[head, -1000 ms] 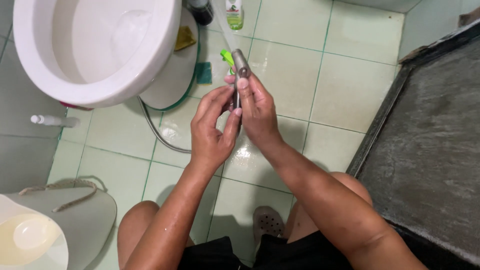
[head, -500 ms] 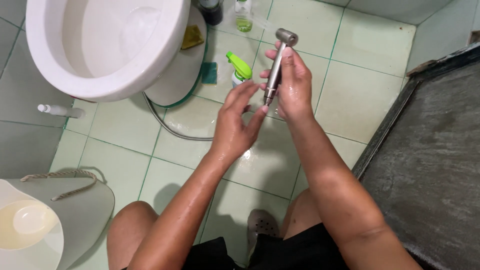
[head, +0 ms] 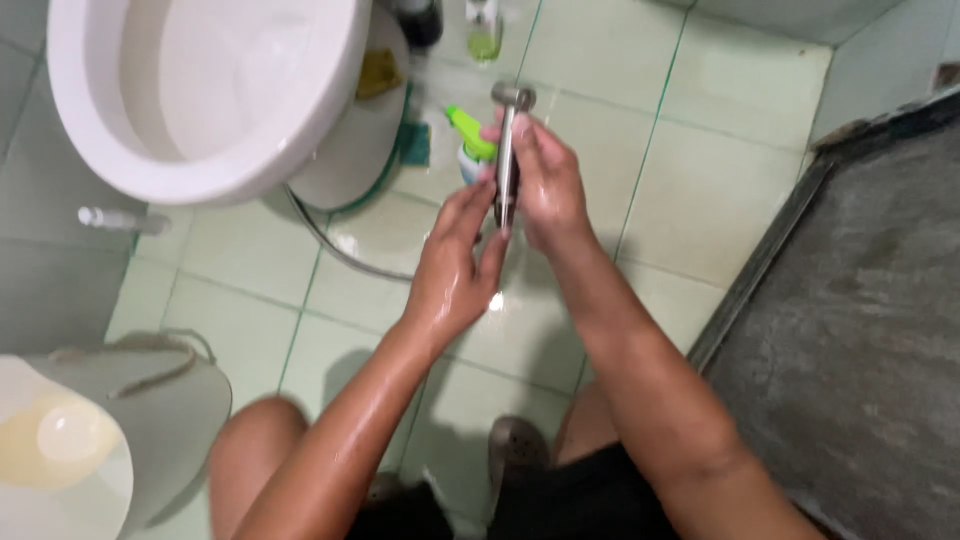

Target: Cleaning a toilet and its associated bidet sprayer using a sponge and cleanser.

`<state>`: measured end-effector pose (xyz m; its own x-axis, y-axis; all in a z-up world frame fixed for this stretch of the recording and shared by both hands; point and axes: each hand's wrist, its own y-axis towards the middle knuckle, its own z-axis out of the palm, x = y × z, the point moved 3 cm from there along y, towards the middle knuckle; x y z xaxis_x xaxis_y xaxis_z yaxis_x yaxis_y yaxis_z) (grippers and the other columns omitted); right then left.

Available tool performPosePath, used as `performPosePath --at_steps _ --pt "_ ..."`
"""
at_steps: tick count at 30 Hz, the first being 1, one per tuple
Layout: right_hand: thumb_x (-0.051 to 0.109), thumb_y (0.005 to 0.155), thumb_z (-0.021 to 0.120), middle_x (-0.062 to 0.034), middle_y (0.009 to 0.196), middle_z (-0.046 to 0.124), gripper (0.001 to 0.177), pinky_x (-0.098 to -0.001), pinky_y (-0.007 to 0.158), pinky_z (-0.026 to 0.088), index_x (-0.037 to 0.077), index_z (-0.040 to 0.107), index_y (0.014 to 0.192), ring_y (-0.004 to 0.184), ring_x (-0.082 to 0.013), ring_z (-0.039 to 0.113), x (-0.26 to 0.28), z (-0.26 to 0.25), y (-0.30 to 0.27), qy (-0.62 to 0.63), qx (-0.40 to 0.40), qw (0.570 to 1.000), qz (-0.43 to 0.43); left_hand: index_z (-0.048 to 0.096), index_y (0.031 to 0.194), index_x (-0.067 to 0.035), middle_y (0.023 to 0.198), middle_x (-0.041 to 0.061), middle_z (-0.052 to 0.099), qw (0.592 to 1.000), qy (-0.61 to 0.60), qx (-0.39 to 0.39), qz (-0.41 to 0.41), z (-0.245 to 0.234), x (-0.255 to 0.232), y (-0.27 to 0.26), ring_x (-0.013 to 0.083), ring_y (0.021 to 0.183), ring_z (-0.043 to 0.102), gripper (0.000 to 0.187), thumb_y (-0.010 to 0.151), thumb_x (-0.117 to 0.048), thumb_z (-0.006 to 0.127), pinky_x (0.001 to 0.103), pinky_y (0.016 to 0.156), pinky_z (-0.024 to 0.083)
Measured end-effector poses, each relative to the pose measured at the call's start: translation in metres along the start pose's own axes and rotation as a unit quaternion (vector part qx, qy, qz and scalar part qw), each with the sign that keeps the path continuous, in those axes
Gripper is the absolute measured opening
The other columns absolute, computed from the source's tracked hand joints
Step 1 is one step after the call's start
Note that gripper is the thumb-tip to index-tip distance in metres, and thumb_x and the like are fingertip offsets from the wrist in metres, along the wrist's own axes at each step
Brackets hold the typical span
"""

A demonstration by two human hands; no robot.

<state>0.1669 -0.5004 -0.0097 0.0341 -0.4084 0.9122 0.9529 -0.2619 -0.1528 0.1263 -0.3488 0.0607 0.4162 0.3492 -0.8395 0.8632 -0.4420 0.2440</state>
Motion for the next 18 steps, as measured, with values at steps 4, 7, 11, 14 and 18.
performPosePath --at_steps 4,7,11,14,18 --pt "0.042 0.109 0.051 -0.0100 0.112 0.073 0.052 -0.0287 0.064 0.058 0.001 0.060 0.141 0.074 -0.0139 0.069 -0.007 0.005 0.010 -0.034 0.028 0.998 -0.041 0.051 0.144 0.003 0.145 0.025 0.054 1.000 0.014 0.023 -0.012 -0.012 0.002 -0.009 0.0422 0.132 0.056 0.056 0.093 -0.009 0.070 0.044 0.110 0.047" --pt "0.042 0.107 0.049 -0.0089 0.114 0.073 0.053 -0.0305 0.061 0.062 0.003 0.057 0.141 0.075 -0.0127 0.068 0.009 0.019 0.008 -0.042 0.054 0.998 0.006 0.048 0.145 0.003 0.146 0.025 0.052 0.999 -0.012 0.040 -0.022 -0.023 0.000 -0.014 0.0411 0.129 0.058 0.059 0.091 -0.008 0.069 0.043 0.109 0.049" --pt "0.041 0.107 0.050 -0.0098 0.114 0.073 0.052 -0.0308 0.061 0.063 0.002 0.059 0.140 0.075 -0.0136 0.069 0.002 0.021 -0.005 -0.098 0.018 0.995 0.016 0.051 0.144 0.005 0.143 0.028 0.053 0.998 0.046 0.039 0.012 -0.027 0.022 -0.031 0.0451 0.131 0.054 0.060 0.088 -0.007 0.071 0.046 0.109 0.045" --pt "0.040 0.107 0.050 -0.0087 0.117 0.072 0.051 -0.0303 0.064 0.063 0.004 0.056 0.142 0.079 -0.0136 0.069 0.016 0.021 -0.024 -0.053 0.056 0.997 0.021 0.055 0.138 0.004 0.141 0.026 0.056 0.999 0.031 0.033 0.012 -0.017 0.034 -0.040 0.0440 0.129 0.056 0.051 0.092 -0.010 0.072 0.045 0.109 0.046" --pt "0.039 0.109 0.053 -0.0116 0.103 0.071 0.047 -0.0331 0.063 0.063 0.000 0.062 0.134 0.075 -0.0169 0.069 0.002 0.006 -0.042 -0.102 0.089 0.989 0.067 0.065 0.124 0.001 0.131 0.021 0.064 0.998 0.011 0.061 -0.002 -0.007 0.051 -0.039 0.0415 0.121 0.062 0.032 0.094 -0.010 0.066 0.044 0.104 0.051"
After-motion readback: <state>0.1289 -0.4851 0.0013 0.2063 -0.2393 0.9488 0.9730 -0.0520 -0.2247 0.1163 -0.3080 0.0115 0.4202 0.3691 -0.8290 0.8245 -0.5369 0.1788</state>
